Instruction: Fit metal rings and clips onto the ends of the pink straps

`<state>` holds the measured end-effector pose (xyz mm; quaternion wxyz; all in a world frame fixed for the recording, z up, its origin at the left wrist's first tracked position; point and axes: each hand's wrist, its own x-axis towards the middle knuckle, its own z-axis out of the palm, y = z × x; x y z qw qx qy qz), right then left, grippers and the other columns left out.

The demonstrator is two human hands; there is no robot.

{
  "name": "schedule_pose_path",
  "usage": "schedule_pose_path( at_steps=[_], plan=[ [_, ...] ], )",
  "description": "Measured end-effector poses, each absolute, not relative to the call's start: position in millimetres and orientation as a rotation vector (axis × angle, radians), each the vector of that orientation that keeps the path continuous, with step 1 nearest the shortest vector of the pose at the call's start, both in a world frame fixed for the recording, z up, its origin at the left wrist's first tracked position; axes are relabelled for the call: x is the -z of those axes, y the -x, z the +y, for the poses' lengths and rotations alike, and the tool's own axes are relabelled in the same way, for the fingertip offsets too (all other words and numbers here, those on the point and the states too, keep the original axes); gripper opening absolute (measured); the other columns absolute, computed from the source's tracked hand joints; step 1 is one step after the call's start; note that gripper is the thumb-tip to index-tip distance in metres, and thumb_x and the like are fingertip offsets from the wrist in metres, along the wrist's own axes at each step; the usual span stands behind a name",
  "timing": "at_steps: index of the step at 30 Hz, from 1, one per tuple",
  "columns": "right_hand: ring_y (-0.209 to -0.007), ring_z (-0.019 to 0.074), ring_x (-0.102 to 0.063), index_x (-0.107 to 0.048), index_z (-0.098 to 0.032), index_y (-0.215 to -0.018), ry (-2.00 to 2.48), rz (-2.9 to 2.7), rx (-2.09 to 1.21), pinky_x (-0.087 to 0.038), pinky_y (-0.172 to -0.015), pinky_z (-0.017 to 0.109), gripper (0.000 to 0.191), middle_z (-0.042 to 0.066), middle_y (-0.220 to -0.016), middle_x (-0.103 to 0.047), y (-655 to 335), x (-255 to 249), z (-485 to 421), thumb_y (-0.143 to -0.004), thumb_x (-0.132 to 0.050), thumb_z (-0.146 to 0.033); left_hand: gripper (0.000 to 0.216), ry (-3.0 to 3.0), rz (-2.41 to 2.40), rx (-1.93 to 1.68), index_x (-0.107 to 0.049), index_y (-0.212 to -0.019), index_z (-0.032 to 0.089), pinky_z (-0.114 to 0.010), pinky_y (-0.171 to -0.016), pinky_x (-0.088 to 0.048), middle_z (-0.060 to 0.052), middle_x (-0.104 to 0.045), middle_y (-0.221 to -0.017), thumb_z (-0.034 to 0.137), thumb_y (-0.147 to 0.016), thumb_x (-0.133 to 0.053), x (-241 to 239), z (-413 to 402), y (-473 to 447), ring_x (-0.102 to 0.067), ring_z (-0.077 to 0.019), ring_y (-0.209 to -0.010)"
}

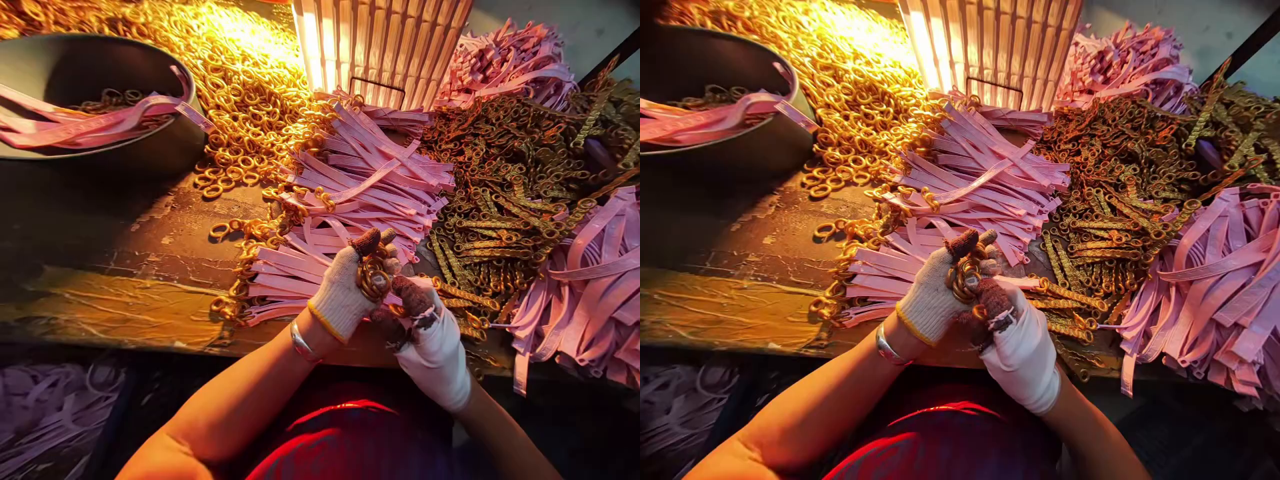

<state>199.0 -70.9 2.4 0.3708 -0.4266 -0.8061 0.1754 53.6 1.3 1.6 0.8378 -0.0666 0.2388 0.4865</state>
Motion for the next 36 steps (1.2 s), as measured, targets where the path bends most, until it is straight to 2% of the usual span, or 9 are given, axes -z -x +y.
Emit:
schedule_pose_path(
  at_steps=[4,8,16,22,25,27,31,33,36],
  plan=[
    [-0.121,0.0252,-0.062,-0.04,-0.028,-0.148,1.097,-2.06,-0.359,-0.057,-0.099,0.039,0.063,0.013,-0.129,-0.059,-193,1,-64,-0.091,-0.062,-0.01,0.02,0.129,0.527,-1.081,-0.068,-0.097,0.012,-0.024,-0.05,-0.053,-0.005,-0.068,-0.072,0.024,-0.095,-0.053,3,-1,-64,-0.064,-0.0143,-0.054],
    [-0.117,0.0252,-0.064,-0.049,-0.028,-0.141,1.173,-2.003,-0.35,-0.056,-0.1,0.04,0.058,0.01,-0.127,-0.062,-190,-1,-53,-0.088,-0.059,-0.007,0.016,0.139,0.553,-1.083,-0.07,-0.095,0.012,-0.026,-0.055,-0.056,-0.006,-0.07,-0.071,0.021,-0.089,-0.058,7,-2,-67,-0.066,-0.0167,-0.058],
    [-0.113,0.0238,-0.066,-0.062,-0.029,-0.13,1.171,-1.955,-0.674,-0.054,-0.103,0.041,0.045,0.006,-0.123,-0.07,-197,-8,-30,-0.089,-0.06,-0.01,0.032,0.175,0.555,-1.124,-0.07,-0.113,0.016,-0.03,-0.076,-0.059,-0.008,-0.077,-0.09,0.021,-0.081,-0.071,1,-7,-66,-0.072,-0.0204,-0.077],
    [-0.105,0.021,-0.07,-0.069,-0.028,-0.121,1.248,-1.754,-0.901,-0.055,-0.101,0.038,0.031,0.003,-0.118,-0.073,-208,-22,-19,-0.092,-0.065,-0.02,0.021,0.3,0.544,-1.037,-0.07,-0.101,0.013,-0.034,-0.066,-0.06,-0.01,-0.075,-0.083,0.029,-0.09,-0.062,4,1,-64,-0.072,-0.0222,-0.07],
    [-0.095,0.0186,-0.071,-0.073,-0.028,-0.112,1.195,-1.603,-1.049,-0.059,-0.092,0.034,0.023,0.001,-0.107,-0.076,-209,-26,-14,-0.091,-0.067,-0.021,0.014,0.286,0.538,-0.961,-0.069,-0.094,0.012,-0.036,-0.065,-0.062,-0.01,-0.075,-0.083,0.021,-0.089,-0.06,9,4,-64,-0.072,-0.0222,-0.07],
    [-0.089,0.0175,-0.071,-0.074,-0.027,-0.107,1.185,-1.523,-1.098,-0.06,-0.085,0.032,0.019,0.0,-0.102,-0.076,-209,-27,-12,-0.09,-0.069,-0.021,0.014,0.219,0.583,-0.946,-0.07,-0.094,0.012,-0.03,-0.065,-0.061,-0.009,-0.075,-0.085,0.011,-0.082,-0.063,9,2,-64,-0.072,-0.0191,-0.071],
    [-0.081,0.0172,-0.07,-0.074,-0.025,-0.103,1.263,-1.42,-1.102,-0.06,-0.078,0.031,0.017,0.001,-0.093,-0.075,-208,-25,-12,-0.086,-0.075,-0.023,0.013,0.111,0.602,-0.889,-0.071,-0.084,0.009,-0.013,-0.04,-0.037,-0.006,-0.068,-0.07,0.004,-0.074,-0.065,-2,-4,-59,-0.059,-0.0092,-0.053],
    [-0.085,0.0177,-0.069,-0.074,-0.025,-0.1,1.275,-1.4,-1.05,-0.059,-0.081,0.032,0.014,0.001,-0.094,-0.074,-207,-21,-13,-0.086,-0.076,-0.024,0.005,-0.002,0.619,-0.84,-0.07,-0.079,0.009,-0.013,-0.035,-0.022,-0.003,-0.06,-0.059,0.011,-0.076,-0.067,-9,-8,-57,-0.046,-0.0058,-0.043],
    [-0.09,0.0175,-0.067,-0.074,-0.025,-0.098,1.236,-1.368,-1.024,-0.057,-0.087,0.033,0.011,0.001,-0.098,-0.072,-205,-14,-16,-0.087,-0.075,-0.022,0.011,-0.183,0.654,-0.846,-0.072,-0.082,0.01,-0.015,-0.037,-0.019,0.0,-0.054,-0.055,0.019,-0.076,-0.072,-14,-14,-57,-0.038,-0.0045,-0.041]
  ],
)
